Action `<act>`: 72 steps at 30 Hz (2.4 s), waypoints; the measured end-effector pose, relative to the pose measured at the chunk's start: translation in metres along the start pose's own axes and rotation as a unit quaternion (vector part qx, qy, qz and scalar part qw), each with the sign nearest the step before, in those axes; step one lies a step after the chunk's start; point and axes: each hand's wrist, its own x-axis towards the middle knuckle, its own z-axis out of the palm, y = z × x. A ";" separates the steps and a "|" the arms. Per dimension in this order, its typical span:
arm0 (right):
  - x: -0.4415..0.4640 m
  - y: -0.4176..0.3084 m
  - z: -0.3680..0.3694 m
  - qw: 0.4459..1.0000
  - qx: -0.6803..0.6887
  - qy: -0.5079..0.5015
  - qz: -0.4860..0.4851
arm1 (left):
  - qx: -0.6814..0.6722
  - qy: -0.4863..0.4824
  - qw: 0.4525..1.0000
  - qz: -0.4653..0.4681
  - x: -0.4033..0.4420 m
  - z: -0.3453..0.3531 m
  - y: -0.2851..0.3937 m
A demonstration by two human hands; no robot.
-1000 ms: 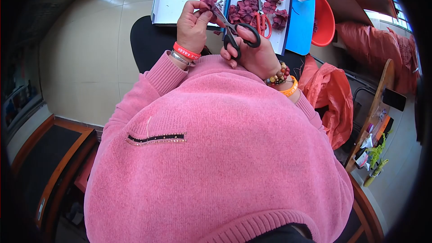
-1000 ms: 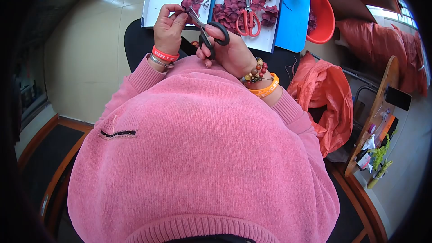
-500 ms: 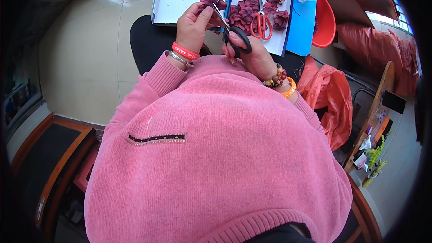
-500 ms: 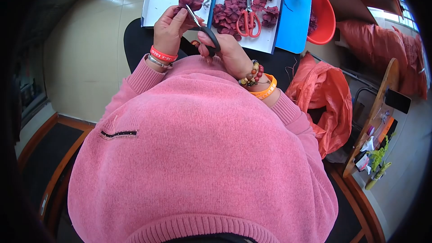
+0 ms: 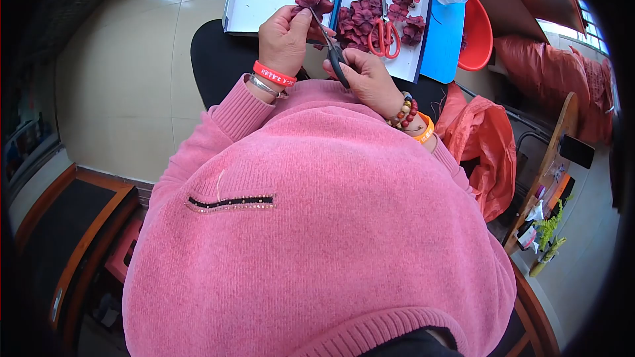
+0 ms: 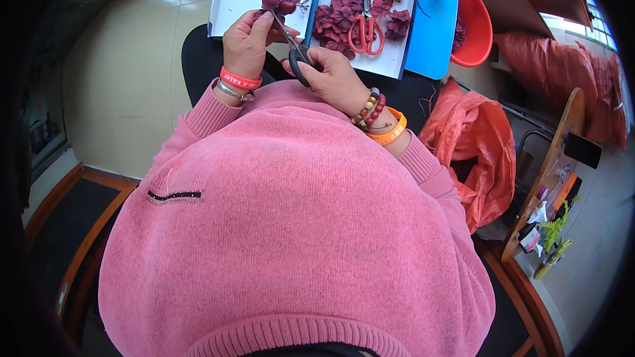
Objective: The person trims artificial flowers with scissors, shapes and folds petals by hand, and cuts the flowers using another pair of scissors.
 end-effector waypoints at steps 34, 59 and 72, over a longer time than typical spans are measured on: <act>0.004 0.009 -0.007 0.997 0.034 -0.047 0.042 | 0.009 0.008 0.999 -0.036 0.002 0.004 0.009; 0.002 0.003 -0.001 0.998 0.062 -0.016 0.022 | 0.009 0.006 0.999 0.031 0.004 0.007 -0.008; -0.015 -0.016 -0.011 0.942 0.307 -0.096 0.093 | 0.185 0.003 0.972 0.147 0.001 0.001 -0.025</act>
